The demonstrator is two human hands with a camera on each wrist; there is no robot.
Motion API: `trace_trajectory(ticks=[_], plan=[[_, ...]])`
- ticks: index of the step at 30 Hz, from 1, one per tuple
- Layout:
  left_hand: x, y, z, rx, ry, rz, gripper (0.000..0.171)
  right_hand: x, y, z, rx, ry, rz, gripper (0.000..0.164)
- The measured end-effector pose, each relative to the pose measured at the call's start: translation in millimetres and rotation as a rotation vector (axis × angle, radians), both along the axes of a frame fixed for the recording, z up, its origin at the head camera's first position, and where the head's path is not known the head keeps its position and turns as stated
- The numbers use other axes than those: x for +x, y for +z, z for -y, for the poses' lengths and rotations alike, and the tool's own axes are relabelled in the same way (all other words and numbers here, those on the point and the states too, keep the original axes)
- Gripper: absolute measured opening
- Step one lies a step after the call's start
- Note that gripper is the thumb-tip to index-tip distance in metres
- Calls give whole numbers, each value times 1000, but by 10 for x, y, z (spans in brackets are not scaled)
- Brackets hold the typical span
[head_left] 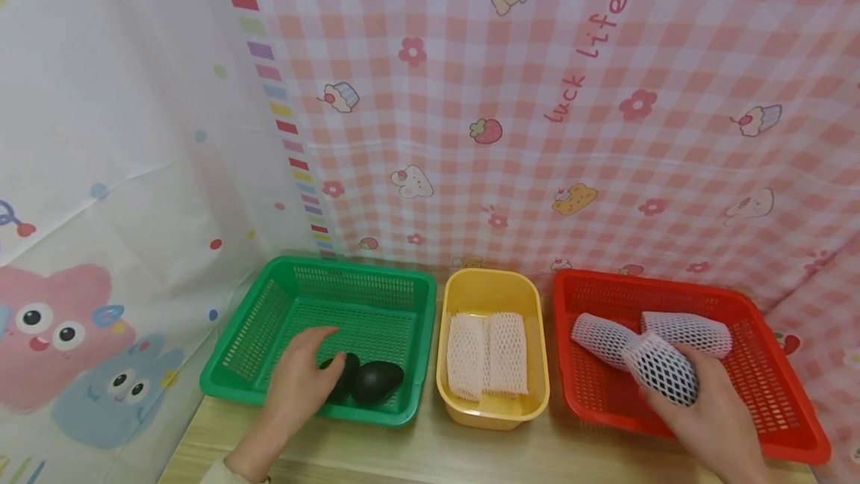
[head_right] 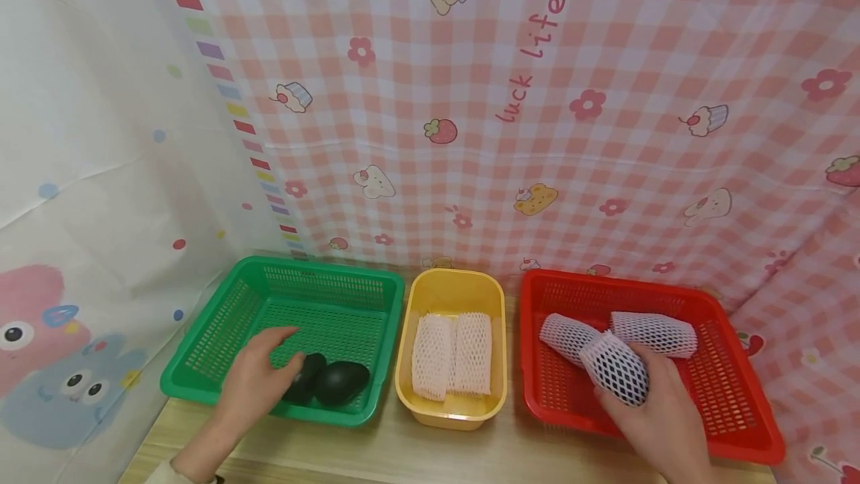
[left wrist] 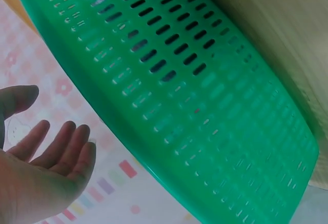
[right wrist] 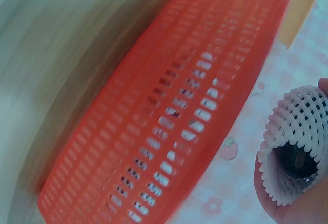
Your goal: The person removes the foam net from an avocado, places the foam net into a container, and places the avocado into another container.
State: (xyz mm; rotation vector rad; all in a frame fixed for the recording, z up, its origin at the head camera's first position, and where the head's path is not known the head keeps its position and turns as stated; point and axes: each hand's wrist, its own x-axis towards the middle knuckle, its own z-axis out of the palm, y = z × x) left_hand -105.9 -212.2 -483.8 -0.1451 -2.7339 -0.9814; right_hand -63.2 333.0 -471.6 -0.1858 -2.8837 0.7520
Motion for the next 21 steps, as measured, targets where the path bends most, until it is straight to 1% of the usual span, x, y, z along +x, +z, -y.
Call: trace_trajectory(ticks=[5,8,11,17,21], plan=[[31,-6,-58,34,-26,2,42,96,-7,158,-46,2,-22,90],[47,-9,-92,48,-48,-18,42,146,-21,252,-72,6,-31,90],[65,-14,-128,62,-71,-52,41,185,-51,337,-95,29,-64,90],[109,-24,-213,80,-131,-140,42,262,-124,520,-118,82,-172,88],[137,-52,-256,74,-170,-193,43,316,-159,664,-128,100,-187,90]])
